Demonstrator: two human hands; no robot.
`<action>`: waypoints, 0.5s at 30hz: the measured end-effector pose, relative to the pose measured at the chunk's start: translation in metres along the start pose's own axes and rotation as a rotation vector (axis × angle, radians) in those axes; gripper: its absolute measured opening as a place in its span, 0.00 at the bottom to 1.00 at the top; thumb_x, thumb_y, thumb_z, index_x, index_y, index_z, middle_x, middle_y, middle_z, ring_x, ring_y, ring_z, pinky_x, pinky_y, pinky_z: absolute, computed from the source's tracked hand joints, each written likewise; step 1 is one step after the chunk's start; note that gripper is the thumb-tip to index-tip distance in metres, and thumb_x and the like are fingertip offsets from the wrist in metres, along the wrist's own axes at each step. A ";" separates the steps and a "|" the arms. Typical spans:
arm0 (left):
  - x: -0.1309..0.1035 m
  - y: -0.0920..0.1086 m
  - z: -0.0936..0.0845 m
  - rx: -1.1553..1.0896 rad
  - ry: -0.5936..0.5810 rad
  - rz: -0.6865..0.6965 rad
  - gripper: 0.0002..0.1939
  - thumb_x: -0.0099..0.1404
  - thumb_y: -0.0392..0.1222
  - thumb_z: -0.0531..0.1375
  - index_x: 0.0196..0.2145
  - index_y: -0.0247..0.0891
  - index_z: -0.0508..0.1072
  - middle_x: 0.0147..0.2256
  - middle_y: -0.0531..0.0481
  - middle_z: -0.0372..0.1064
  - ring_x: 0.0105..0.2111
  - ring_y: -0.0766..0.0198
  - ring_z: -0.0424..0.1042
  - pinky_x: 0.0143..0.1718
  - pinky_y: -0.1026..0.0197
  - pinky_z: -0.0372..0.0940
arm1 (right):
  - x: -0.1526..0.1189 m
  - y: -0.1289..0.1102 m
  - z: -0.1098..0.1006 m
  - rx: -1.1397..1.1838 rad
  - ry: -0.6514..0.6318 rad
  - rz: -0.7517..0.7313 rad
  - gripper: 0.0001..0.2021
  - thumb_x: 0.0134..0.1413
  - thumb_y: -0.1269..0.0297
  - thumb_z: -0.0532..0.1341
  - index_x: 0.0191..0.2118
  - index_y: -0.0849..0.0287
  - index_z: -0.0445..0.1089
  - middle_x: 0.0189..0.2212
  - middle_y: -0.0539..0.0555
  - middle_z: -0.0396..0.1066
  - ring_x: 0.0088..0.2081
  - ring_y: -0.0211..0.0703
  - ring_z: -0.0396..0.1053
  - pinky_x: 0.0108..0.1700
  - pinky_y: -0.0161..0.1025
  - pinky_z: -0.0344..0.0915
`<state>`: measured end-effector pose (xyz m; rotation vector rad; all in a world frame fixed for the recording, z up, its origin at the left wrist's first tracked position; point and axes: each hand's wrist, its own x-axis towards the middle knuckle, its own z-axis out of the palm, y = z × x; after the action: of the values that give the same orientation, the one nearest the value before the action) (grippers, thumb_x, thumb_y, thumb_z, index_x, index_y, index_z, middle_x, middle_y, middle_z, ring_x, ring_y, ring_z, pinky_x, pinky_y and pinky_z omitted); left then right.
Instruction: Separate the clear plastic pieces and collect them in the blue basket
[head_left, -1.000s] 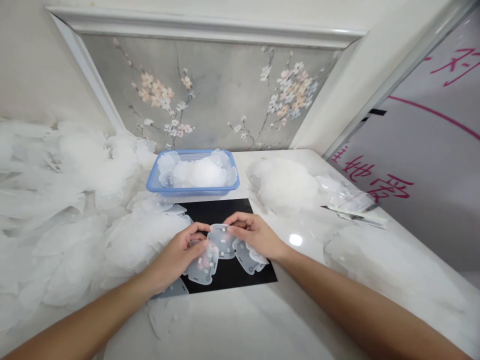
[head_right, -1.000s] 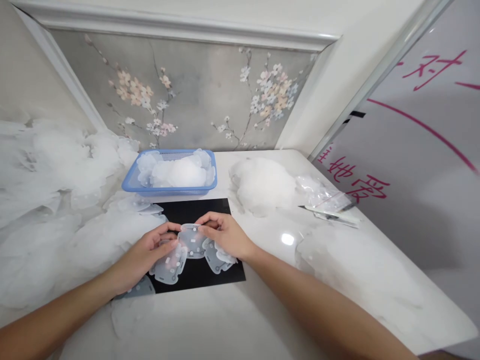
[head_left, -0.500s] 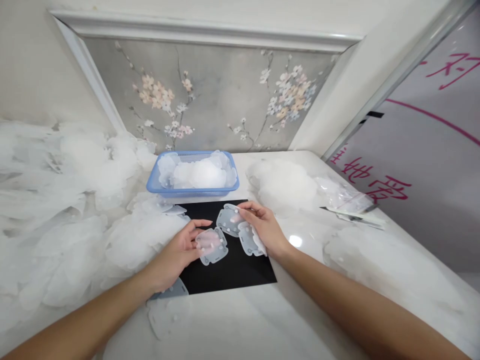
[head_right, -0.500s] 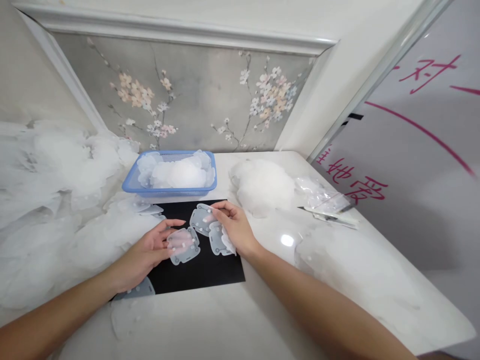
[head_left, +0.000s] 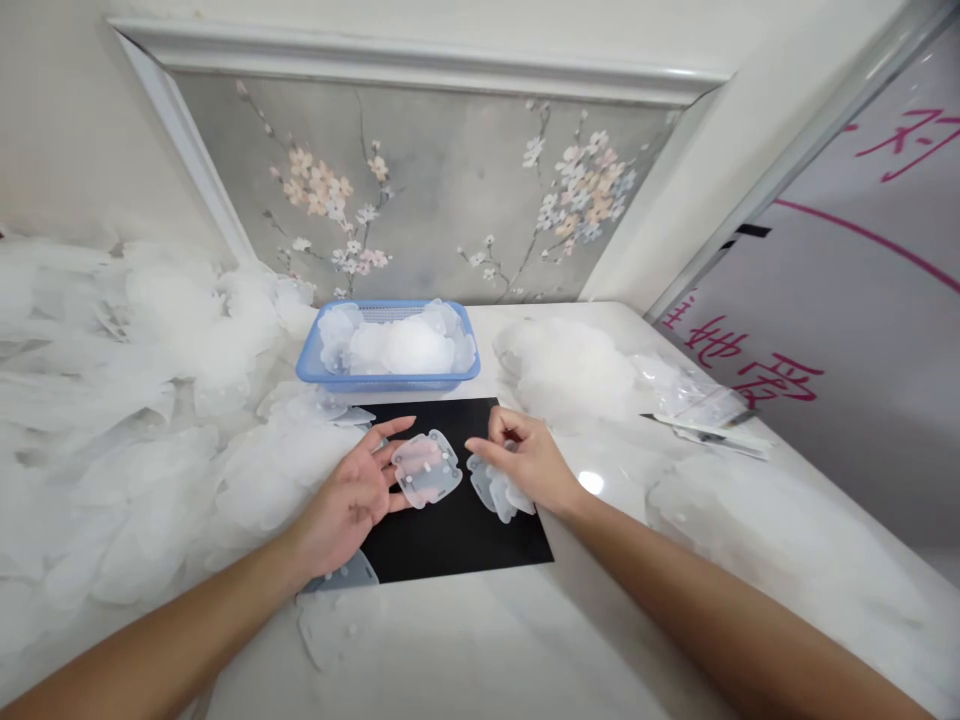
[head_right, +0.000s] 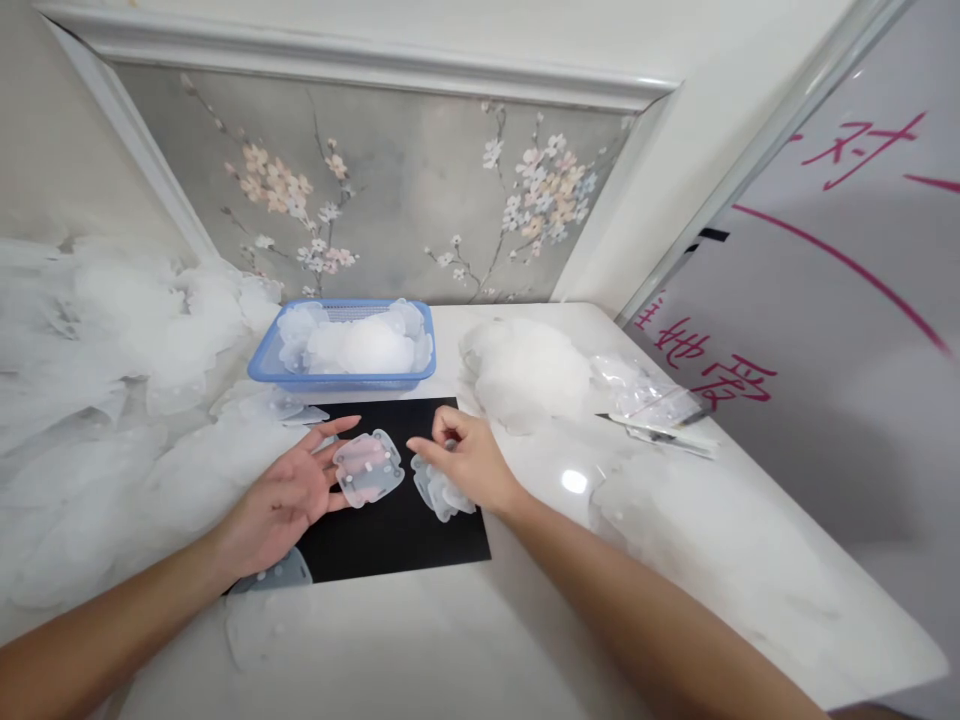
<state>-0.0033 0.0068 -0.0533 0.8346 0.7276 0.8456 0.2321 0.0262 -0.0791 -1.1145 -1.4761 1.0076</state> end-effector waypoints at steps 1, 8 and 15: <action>0.000 -0.001 0.000 -0.004 -0.007 0.010 0.42 0.41 0.27 0.54 0.56 0.46 0.66 0.53 0.44 0.69 0.58 0.45 0.63 0.52 0.39 0.64 | -0.002 0.000 0.001 -0.068 -0.047 -0.064 0.15 0.52 0.57 0.68 0.24 0.56 0.63 0.24 0.47 0.63 0.25 0.36 0.62 0.26 0.35 0.61; -0.002 0.005 0.007 0.114 -0.011 0.002 0.41 0.45 0.27 0.56 0.58 0.48 0.60 0.56 0.45 0.66 0.58 0.49 0.64 0.56 0.43 0.61 | -0.011 -0.005 0.009 -0.125 -0.265 -0.287 0.09 0.61 0.64 0.58 0.43 0.53 0.75 0.51 0.59 0.72 0.47 0.48 0.73 0.32 0.39 0.69; -0.036 0.052 0.004 1.230 -0.172 -0.220 0.16 0.62 0.36 0.56 0.47 0.47 0.66 0.44 0.50 0.69 0.42 0.56 0.71 0.42 0.56 0.63 | -0.006 -0.004 0.013 0.364 -0.218 0.288 0.18 0.50 0.47 0.67 0.32 0.58 0.68 0.18 0.43 0.60 0.17 0.29 0.52 0.18 0.30 0.50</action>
<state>-0.0351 -0.0044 0.0008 1.8379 1.1603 0.0295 0.2195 0.0184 -0.0786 -0.9890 -1.2490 1.5717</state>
